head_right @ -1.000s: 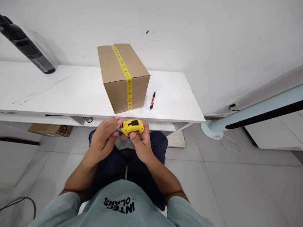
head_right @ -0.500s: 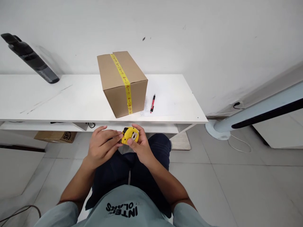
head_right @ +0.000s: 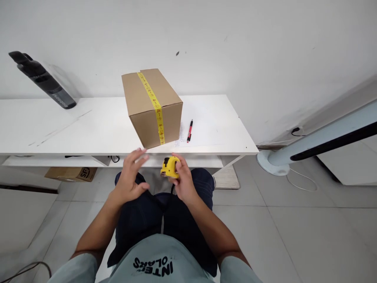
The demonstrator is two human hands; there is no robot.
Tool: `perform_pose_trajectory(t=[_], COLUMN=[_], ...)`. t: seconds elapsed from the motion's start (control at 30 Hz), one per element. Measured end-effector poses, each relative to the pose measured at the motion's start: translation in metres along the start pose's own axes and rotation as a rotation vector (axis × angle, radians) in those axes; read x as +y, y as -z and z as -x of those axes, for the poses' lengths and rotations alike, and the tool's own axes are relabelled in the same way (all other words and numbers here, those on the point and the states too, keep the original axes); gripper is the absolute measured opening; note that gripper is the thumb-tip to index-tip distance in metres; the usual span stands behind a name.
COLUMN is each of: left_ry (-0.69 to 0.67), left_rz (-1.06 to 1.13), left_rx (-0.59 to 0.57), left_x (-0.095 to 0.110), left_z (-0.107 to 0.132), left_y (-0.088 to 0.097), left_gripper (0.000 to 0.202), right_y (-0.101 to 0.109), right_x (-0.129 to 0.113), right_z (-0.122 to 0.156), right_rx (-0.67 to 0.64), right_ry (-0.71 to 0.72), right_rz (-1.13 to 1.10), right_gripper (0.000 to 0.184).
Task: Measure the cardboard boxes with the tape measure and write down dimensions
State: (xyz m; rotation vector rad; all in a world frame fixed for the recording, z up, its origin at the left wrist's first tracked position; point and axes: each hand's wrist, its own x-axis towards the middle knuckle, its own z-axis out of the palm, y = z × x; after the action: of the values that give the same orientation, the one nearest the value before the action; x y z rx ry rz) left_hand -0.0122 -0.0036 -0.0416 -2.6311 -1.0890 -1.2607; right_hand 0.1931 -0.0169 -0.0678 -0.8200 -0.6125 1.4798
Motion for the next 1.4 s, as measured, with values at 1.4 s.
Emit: perform_pose_trajectory(t=[1.4], left_ry=[0.385], left_rz=[-0.159], left_rx=[0.348], left_x=[-0.059], left_z=[0.03], left_y=[0.003], left_gripper=[0.066], right_y=[-0.033], right_x=[-0.039], right_z=[-0.114], right_rx=[0.04], right_ry=[0.119], right_rz=[0.288], right_gripper=[0.091])
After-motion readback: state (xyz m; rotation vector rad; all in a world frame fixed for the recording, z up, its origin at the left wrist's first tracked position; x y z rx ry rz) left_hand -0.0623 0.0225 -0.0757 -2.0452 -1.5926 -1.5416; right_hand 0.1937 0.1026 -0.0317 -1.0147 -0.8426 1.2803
